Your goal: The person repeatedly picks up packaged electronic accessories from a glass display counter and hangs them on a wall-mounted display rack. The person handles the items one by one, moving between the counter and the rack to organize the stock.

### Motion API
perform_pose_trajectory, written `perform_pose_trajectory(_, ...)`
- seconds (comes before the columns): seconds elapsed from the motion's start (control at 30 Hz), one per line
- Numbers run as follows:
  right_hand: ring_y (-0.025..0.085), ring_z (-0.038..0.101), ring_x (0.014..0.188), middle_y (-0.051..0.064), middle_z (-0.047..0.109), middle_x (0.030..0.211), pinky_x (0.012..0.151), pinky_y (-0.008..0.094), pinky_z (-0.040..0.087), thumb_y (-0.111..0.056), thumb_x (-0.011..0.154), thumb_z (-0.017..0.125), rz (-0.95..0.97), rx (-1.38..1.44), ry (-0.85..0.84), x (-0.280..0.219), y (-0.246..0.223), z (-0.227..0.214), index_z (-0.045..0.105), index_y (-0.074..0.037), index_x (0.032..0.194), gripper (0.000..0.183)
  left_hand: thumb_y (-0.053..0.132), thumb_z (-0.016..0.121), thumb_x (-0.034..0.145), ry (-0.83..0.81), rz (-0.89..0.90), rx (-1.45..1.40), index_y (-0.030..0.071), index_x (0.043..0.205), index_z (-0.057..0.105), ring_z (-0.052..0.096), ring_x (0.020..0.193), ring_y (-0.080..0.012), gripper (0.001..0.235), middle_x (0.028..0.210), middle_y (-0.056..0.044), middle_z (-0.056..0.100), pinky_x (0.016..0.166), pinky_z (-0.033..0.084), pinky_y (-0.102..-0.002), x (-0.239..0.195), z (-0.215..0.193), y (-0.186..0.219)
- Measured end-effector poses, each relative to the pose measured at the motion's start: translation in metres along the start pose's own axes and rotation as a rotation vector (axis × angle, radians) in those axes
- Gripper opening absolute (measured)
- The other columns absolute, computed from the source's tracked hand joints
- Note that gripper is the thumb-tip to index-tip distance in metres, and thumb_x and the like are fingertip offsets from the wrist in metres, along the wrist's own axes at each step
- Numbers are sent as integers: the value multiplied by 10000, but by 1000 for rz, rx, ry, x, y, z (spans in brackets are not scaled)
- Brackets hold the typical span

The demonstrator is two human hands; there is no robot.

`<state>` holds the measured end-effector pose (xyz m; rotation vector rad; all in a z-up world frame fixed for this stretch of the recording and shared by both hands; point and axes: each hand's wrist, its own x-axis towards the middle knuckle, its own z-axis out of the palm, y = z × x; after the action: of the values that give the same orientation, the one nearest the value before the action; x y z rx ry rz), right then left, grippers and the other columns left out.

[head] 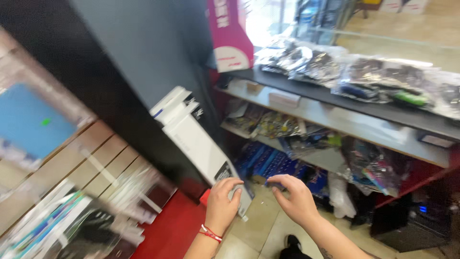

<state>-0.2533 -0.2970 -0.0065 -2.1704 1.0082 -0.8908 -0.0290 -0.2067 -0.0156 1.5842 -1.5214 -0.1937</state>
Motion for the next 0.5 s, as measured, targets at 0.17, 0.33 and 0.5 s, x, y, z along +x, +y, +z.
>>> perform_pose_trajectory(0.17, 164, 749, 1029, -50, 812, 1082, 903, 329, 549, -188, 884, 681, 73, -28, 110, 13, 55, -64, 779, -207, 1080, 220, 101, 668, 858, -79, 150, -36, 149, 1031, 746, 698, 1000, -250, 195, 1050, -35, 767, 909, 523, -389, 62, 73, 35)
perform_pose_trajectory(0.33, 168, 744, 1040, -54, 808, 1100, 943, 326, 545, -188, 869, 681, 127, -78, 184, 45, 124, -146, 774, -205, 1106, 255, 89, 657, 835, -163, 244, -71, 143, 1040, 751, 702, 1020, -246, 232, 1054, -30, 774, 936, 522, -390, 138, 160, 73)
perform_pose_trajectory(0.5, 162, 717, 1171, -57, 791, 1235, 1019, 326, 513, -245, 858, 684, 351, -168, 219, 89, 193, -234, 769, -253, 1198, 350, 93, 654, 848, -215, 334, -131, 146, 1039, 753, 701, 1040, -239, 221, 1068, -26, 772, 937, 518, -390, 213, 245, 121)
